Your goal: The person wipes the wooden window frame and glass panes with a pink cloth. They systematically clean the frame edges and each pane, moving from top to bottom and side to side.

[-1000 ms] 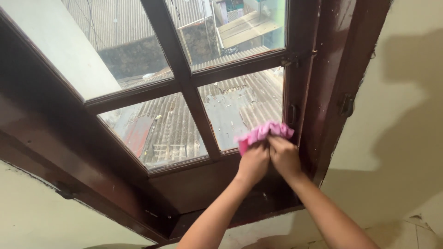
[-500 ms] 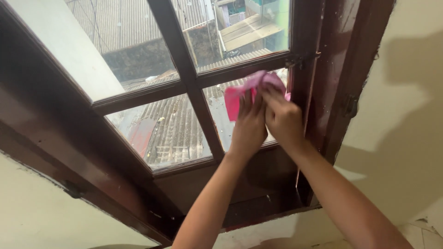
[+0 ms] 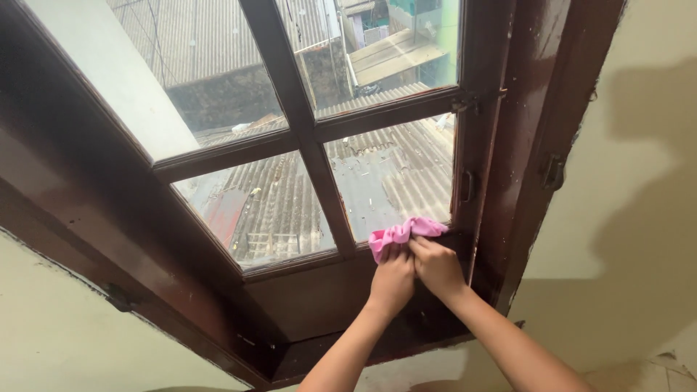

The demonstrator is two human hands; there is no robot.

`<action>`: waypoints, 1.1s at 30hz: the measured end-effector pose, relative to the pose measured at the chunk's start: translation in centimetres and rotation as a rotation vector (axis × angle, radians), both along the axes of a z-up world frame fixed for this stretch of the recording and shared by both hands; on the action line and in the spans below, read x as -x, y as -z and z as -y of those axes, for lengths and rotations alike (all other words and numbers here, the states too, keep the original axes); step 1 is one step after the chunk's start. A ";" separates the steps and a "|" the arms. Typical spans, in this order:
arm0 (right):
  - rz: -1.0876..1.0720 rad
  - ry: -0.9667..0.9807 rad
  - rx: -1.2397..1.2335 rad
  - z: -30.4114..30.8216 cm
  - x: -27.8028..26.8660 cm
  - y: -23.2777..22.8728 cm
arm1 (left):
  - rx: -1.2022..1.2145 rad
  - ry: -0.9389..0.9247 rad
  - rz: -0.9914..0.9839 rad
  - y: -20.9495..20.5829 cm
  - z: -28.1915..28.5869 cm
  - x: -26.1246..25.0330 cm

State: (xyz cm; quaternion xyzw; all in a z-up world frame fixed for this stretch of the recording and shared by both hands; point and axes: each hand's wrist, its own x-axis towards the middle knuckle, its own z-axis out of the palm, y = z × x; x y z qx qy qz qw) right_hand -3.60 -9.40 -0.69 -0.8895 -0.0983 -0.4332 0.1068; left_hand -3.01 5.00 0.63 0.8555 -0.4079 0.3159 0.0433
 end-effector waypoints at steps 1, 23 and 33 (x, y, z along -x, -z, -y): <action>-0.001 0.002 0.000 0.0 0.3 -0.5 | 0.000 0.002 -0.001 -0.7 -0.1 0.6; 0.279 -0.191 -0.059 -2.5 -1.4 -11.1 | 0.227 -0.078 0.272 -8.2 -1.9 -1.9; 0.189 -0.168 -0.020 -3.6 1.5 -5.6 | 0.204 -0.039 0.118 -2.5 -3.3 2.0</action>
